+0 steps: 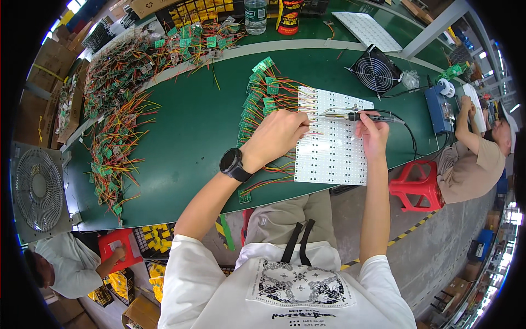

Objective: The person repeatedly picks up small wired circuit boards and solders the wire ends onto a large circuit board panel using a soldering iron.

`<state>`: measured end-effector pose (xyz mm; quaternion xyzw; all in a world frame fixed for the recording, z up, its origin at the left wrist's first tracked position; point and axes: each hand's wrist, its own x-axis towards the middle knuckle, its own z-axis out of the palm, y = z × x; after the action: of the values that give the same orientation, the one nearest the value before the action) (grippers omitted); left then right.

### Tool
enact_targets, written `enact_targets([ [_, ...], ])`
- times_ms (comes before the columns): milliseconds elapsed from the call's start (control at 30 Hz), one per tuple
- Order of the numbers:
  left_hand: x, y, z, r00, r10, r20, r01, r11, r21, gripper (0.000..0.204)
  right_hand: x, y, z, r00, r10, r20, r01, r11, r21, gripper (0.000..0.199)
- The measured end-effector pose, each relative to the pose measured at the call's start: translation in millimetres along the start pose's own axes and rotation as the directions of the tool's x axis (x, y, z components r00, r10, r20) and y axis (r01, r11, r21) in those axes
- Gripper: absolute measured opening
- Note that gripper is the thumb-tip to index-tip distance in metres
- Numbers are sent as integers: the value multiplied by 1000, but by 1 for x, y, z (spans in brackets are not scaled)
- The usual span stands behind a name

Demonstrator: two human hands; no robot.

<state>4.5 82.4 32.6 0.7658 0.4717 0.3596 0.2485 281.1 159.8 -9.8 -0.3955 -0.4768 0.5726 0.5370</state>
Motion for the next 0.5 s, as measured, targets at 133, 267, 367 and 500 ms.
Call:
enact_targets([
  [133, -3, -8, 0, 997, -15, 70, 14, 1000, 22, 13, -1, -1, 0, 1000, 8, -8, -8, 1000, -7, 16],
  [267, -3, -9, 9, 1000, 8, 7, -9, 994, 111, 13, 0, 1, 0, 1000, 2, 17, -2, 1000, -7, 19],
  [367, -4, 0, 15, 992, -120, -40, 124, 986, 115, 14, -1, 1, 0, 1000, -5, 11, 5, 1000, -11, 19],
  [500, -8, -2, 19, 982, -94, -161, 113, 987, 111, 12, -1, 2, -1, 1000, -2, 8, 2, 1000, -9, 18],
])
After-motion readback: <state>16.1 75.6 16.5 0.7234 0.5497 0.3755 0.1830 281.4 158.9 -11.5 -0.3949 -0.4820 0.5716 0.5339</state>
